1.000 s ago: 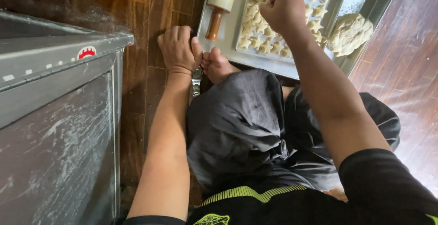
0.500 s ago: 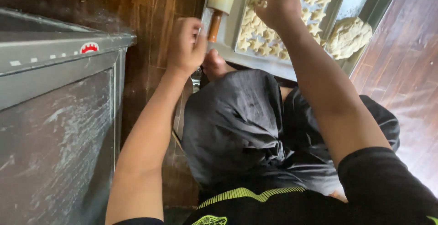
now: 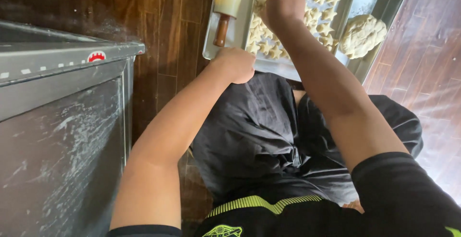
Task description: Picking up star-shaped dough cutouts from a baking sheet and gathering them into a pile.
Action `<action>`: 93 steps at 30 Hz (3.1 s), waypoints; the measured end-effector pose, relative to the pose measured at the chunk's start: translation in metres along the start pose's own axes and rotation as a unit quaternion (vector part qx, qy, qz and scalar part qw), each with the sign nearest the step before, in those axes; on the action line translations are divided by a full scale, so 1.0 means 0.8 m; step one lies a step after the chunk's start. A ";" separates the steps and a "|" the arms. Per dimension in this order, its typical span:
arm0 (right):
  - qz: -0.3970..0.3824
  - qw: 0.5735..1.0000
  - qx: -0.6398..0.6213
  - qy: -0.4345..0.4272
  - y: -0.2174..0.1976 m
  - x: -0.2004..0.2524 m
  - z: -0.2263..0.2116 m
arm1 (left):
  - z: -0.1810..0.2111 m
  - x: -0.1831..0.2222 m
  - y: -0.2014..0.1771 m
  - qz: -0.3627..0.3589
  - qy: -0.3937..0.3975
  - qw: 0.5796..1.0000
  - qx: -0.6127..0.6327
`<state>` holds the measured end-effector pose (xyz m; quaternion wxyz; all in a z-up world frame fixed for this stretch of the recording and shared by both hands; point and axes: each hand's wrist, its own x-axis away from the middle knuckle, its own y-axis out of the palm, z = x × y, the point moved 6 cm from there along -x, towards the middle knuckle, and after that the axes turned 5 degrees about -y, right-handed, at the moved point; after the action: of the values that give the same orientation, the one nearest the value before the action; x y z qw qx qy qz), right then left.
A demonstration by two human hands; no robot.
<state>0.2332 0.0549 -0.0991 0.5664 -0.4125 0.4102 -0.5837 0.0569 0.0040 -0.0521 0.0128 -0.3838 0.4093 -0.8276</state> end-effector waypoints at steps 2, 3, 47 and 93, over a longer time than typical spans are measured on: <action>-0.012 1.000 0.010 0.009 -0.013 0.011 0.007 | 0.003 0.003 -0.001 -0.002 -0.001 1.000 0.004; -0.024 0.999 0.019 0.018 -0.018 0.015 0.011 | 0.003 0.004 -0.002 -0.004 -0.001 1.000 0.008; 0.047 0.845 -0.528 0.065 -0.071 0.093 0.032 | -0.010 -0.072 -0.064 0.143 -0.109 0.791 0.584; 0.087 0.948 -0.285 0.109 -0.048 0.247 0.187 | 0.003 -0.102 -0.076 0.380 0.017 0.925 0.004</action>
<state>0.3587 -0.1433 -0.0113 0.4258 -0.4533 0.6527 -0.4326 0.1340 0.0701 -0.0605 0.3211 -0.1855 0.5215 -0.7685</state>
